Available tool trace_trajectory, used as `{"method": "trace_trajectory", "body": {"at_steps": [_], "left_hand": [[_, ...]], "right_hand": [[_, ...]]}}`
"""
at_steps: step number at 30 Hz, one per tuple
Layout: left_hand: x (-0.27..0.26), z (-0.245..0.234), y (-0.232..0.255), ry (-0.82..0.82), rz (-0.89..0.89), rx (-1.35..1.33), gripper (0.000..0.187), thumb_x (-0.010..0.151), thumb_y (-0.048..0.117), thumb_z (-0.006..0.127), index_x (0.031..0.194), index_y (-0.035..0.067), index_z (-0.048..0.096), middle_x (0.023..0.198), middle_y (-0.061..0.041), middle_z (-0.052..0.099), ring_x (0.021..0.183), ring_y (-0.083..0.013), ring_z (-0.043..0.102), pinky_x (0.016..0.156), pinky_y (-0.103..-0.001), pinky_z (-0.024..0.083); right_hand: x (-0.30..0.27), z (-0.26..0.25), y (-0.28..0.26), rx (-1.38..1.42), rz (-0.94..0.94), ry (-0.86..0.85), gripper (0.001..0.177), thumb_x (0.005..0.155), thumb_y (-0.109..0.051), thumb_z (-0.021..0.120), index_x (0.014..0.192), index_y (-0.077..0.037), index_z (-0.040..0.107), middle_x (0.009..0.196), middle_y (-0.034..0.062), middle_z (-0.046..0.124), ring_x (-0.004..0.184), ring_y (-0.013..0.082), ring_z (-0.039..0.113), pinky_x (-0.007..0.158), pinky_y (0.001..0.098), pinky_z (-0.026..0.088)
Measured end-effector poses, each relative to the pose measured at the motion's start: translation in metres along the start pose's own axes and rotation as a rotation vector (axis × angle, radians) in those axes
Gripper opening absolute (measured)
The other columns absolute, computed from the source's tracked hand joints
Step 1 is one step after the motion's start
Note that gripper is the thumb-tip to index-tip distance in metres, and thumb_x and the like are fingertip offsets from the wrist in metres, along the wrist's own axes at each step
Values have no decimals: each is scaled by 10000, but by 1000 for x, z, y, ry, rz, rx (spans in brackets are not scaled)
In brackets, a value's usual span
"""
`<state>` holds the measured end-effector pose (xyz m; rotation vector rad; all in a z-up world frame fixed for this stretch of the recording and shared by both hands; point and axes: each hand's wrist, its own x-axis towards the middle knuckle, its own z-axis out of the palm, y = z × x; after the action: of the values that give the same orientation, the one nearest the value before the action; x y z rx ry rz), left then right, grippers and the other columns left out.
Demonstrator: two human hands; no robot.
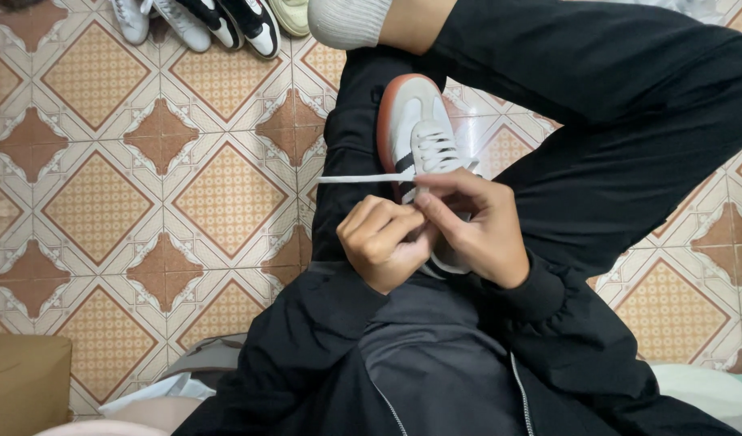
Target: Lacing a white sneaker while sitting on the floor
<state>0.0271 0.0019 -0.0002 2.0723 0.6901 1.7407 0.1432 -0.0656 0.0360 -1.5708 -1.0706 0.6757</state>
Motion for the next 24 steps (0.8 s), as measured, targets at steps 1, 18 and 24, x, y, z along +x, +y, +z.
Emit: {"method": "trace_trajectory", "body": {"at_steps": [1, 18, 24], "left_hand": [[0, 1, 1, -3, -3, -1, 229, 718, 27, 822, 624, 150, 654, 620, 18, 574, 541, -200, 575, 546, -304, 518], [-4, -1, -3, 3, -87, -90, 260, 810, 121, 839, 1062, 66, 806, 769, -21, 701, 622, -215, 662, 588, -334, 588], [-5, -1, -4, -16, -99, -78, 266, 814, 144, 823, 1077, 101, 811, 759, -6, 681, 604, -206, 639, 557, -345, 567]], "right_hand": [[-1, -1, 0, 0, 4, 0, 238, 901, -19, 760, 1133, -52, 795, 788, 99, 731, 726, 127, 700, 639, 327, 611], [-19, -1, 2, -81, -208, 110, 320, 895, 5, 800, 1208, 6, 732, 1002, 165, 768, 789, 295, 789, 701, 409, 641], [-20, 1, 6, -49, -225, 124, 283, 892, 10, 805, 1166, 21, 733, 999, 181, 769, 818, 333, 787, 692, 411, 639]]}}
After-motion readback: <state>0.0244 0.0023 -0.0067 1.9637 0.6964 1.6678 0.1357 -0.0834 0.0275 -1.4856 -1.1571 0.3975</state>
